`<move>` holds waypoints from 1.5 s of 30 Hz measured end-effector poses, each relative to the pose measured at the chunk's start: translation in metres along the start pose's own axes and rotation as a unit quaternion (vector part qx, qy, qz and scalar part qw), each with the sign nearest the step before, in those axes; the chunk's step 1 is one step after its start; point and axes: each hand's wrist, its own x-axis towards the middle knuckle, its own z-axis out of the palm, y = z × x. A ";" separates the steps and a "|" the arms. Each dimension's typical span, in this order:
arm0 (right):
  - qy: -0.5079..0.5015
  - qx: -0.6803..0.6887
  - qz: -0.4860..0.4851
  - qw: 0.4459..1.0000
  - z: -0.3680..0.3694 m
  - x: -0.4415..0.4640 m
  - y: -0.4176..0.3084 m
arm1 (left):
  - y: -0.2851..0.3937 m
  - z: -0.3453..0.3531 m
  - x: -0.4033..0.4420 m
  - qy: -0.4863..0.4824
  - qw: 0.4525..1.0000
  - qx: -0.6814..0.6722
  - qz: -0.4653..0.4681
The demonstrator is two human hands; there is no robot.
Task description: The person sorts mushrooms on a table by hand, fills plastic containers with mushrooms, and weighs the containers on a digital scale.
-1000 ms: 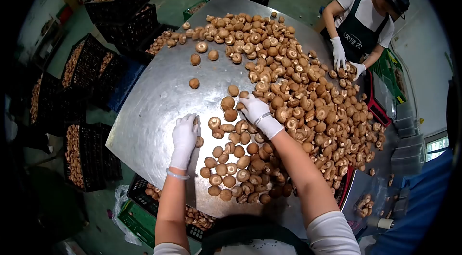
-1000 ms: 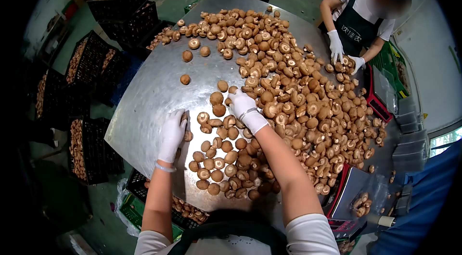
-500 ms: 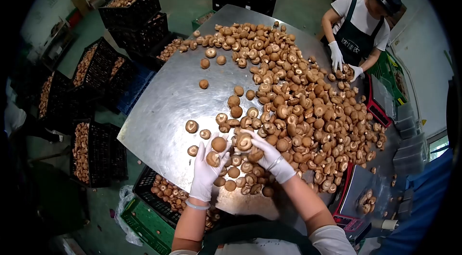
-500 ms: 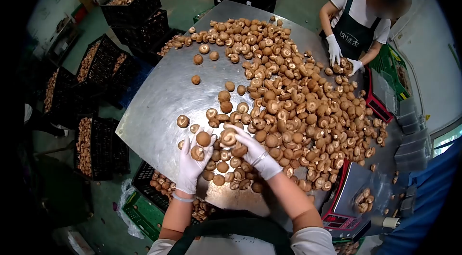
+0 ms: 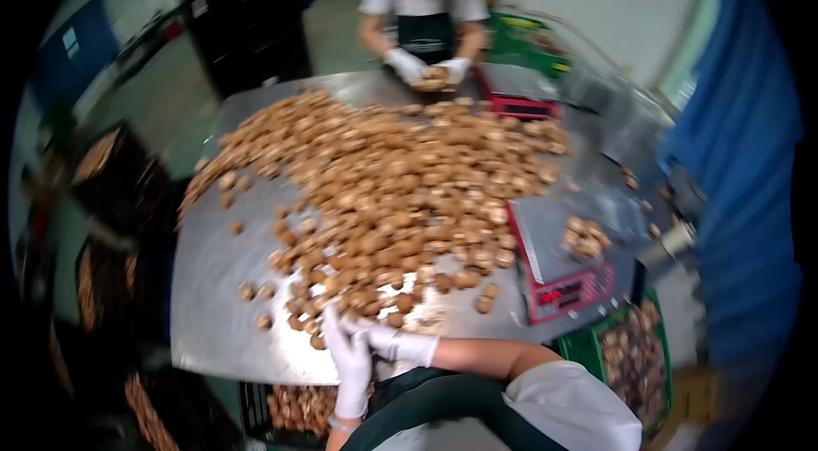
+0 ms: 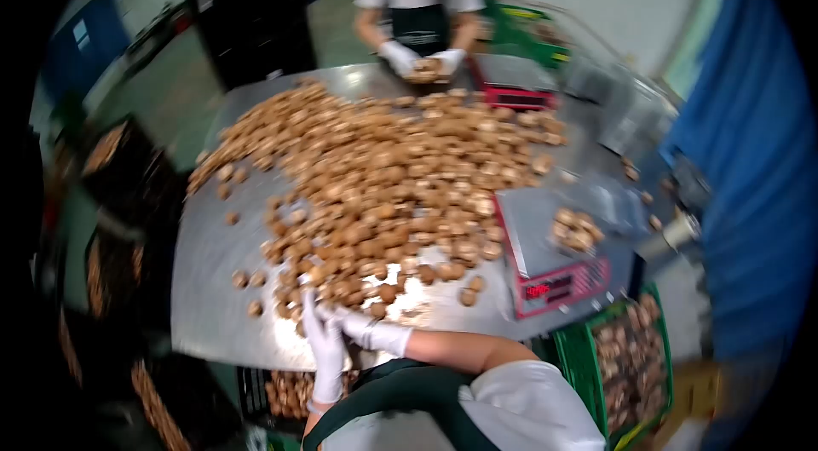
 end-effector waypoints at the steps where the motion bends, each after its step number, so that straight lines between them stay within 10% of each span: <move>1: 0.028 -0.004 -0.015 0.999 -0.005 -0.005 0.009 | 0.009 0.004 0.000 -0.001 0.998 -0.058 -0.022; 3: 0.055 0.033 0.070 0.995 0.000 -0.037 -0.016 | 0.027 0.011 0.006 -0.023 0.993 -0.112 0.000; 7: 0.037 0.064 -0.100 0.992 -0.023 -0.055 -0.012 | 0.040 0.020 0.006 -0.189 0.976 0.063 0.089; 14: 0.195 -0.020 -0.119 0.973 -0.055 -0.118 -0.099 | 0.044 0.033 0.012 -0.154 0.982 -0.006 0.107; 17: 0.348 -0.260 -0.395 0.809 -0.143 -0.169 -0.157 | 0.028 0.007 0.014 -0.101 0.994 -0.023 0.021; 19: 0.527 -0.274 -0.335 0.731 -0.161 -0.233 -0.200 | -0.004 -0.010 0.007 -0.052 0.997 -0.042 -0.043; 21: 0.608 -0.461 -0.358 0.539 -0.206 -0.277 -0.212 | -0.024 -0.027 -0.004 -0.017 0.995 -0.024 -0.095; 25: 0.566 -0.650 -0.039 0.505 -0.273 -0.315 -0.195 | -0.069 -0.049 -0.033 0.026 0.981 -0.092 -0.167; 29: 0.543 -0.592 -0.205 0.560 -0.264 -0.330 -0.205 | -0.089 -0.066 -0.055 0.067 0.952 -0.129 -0.271; 35: 0.564 -0.681 -0.057 0.464 -0.266 -0.329 -0.208 | -0.085 -0.079 -0.063 0.051 0.951 -0.113 -0.282; 37: 0.580 -0.728 -0.092 0.354 -0.255 -0.326 -0.208 | -0.078 -0.081 -0.064 0.065 0.953 -0.110 -0.276; 39: 0.582 -0.707 -0.196 0.352 -0.221 -0.314 -0.210 | -0.080 -0.085 -0.068 0.061 0.955 -0.095 -0.275; 42: 0.479 -0.616 -0.280 0.559 -0.154 -0.267 -0.190 | -0.084 -0.081 -0.079 0.078 0.952 -0.094 -0.279; 45: 0.170 -0.673 -0.121 0.710 -0.123 -0.224 -0.127 | -0.072 -0.072 -0.078 0.067 0.956 -0.087 -0.271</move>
